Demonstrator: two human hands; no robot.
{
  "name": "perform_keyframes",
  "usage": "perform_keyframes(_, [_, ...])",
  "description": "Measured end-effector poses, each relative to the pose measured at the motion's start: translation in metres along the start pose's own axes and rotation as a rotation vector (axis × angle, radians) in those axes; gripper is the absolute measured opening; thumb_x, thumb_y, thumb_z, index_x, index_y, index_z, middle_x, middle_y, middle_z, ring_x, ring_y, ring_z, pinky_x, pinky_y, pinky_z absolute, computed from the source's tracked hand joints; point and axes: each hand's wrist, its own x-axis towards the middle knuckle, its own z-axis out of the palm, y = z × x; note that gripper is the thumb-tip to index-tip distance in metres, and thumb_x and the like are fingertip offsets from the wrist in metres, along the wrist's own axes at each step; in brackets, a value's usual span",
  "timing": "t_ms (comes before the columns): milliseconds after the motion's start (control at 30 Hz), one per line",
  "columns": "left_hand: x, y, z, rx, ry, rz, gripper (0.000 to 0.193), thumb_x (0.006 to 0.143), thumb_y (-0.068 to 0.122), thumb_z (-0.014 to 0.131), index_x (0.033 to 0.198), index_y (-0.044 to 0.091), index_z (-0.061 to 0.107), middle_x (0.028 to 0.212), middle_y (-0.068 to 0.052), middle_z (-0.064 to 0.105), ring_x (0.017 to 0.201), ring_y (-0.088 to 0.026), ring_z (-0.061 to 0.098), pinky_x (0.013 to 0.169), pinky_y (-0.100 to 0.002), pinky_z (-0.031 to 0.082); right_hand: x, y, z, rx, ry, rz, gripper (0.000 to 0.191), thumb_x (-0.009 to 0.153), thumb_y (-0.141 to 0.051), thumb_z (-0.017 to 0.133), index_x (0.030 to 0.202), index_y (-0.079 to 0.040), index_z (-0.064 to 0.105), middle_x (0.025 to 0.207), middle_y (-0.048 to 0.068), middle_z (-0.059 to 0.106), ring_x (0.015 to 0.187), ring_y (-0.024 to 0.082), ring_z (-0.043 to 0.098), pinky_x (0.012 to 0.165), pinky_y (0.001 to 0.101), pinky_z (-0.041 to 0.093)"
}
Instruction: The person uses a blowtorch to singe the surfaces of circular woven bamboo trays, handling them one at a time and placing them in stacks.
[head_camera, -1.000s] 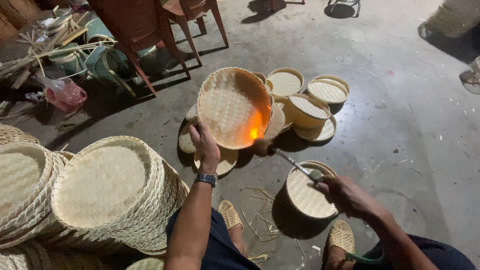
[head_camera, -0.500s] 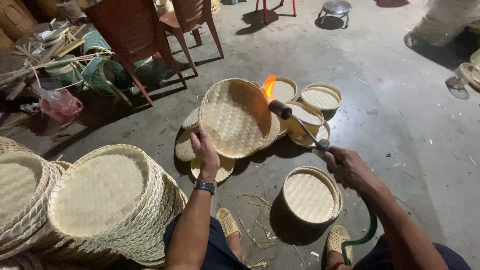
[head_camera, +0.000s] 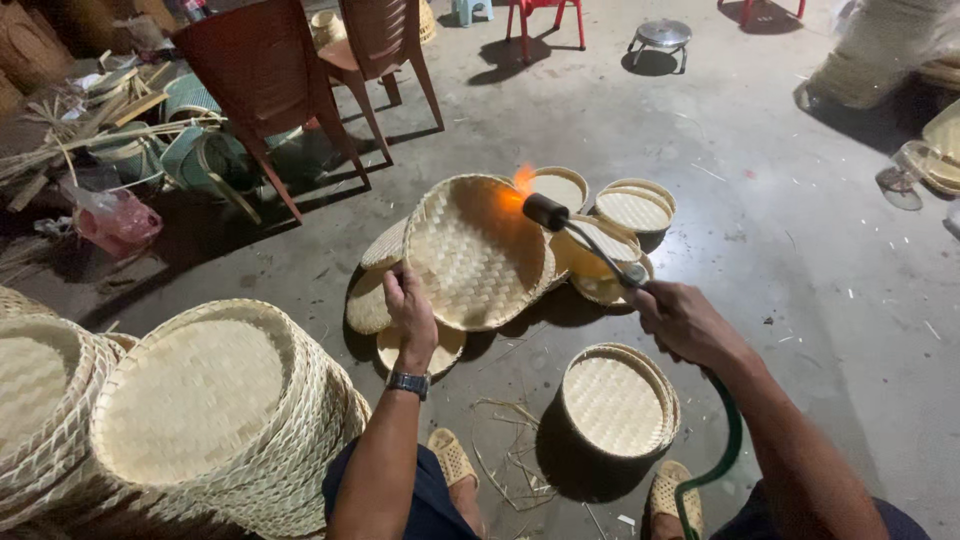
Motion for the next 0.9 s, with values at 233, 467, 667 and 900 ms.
perform_keyframes(233, [-0.01, 0.003, 0.005, -0.109, -0.129, 0.017, 0.037, 0.106, 0.037, 0.047, 0.121, 0.004, 0.053, 0.113, -0.008, 0.06, 0.104, -0.02, 0.059, 0.091, -0.037, 0.05, -0.003, -0.048, 0.0, 0.054, -0.04, -0.133, 0.039, 0.105, -0.032, 0.043, 0.117, -0.005, 0.068, 0.069, 0.003, 0.055, 0.051, 0.013, 0.053, 0.042, 0.0325, 0.048])
perform_keyframes(467, [-0.01, 0.0, 0.007, -0.183, -0.14, 0.039, 0.036, 0.109, 0.035, 0.052, 0.119, 0.001, 0.056, 0.108, -0.008, 0.058, 0.099, -0.018, 0.053, 0.089, -0.035, 0.048, 0.005, -0.036, 0.013, 0.064, 0.004, -0.159, 0.038, 0.102, -0.034, 0.046, 0.125, -0.011, 0.066, 0.068, 0.004, 0.058, 0.051, 0.014, 0.054, 0.043, 0.0343, 0.049])
perform_keyframes(667, [-0.005, 0.008, 0.003, -0.102, -0.098, -0.046, 0.034, 0.106, 0.035, 0.048, 0.115, 0.003, 0.055, 0.106, -0.004, 0.06, 0.097, -0.016, 0.057, 0.085, -0.034, 0.05, -0.006, -0.008, 0.034, -0.178, -0.172, -0.217, 0.04, 0.105, -0.037, 0.049, 0.109, -0.005, 0.072, 0.067, 0.004, 0.062, 0.052, 0.015, 0.056, 0.047, 0.0342, 0.05])
perform_keyframes(900, [-0.005, 0.018, -0.003, -0.082, -0.108, -0.054, 0.03, 0.103, 0.031, 0.049, 0.116, 0.005, 0.054, 0.105, -0.005, 0.062, 0.096, -0.017, 0.062, 0.083, -0.036, 0.055, -0.02, 0.008, 0.043, -0.229, -0.063, -0.184, 0.04, 0.099, -0.041, 0.049, 0.121, -0.017, 0.071, 0.066, 0.003, 0.067, 0.05, 0.015, 0.059, 0.047, 0.0346, 0.053])
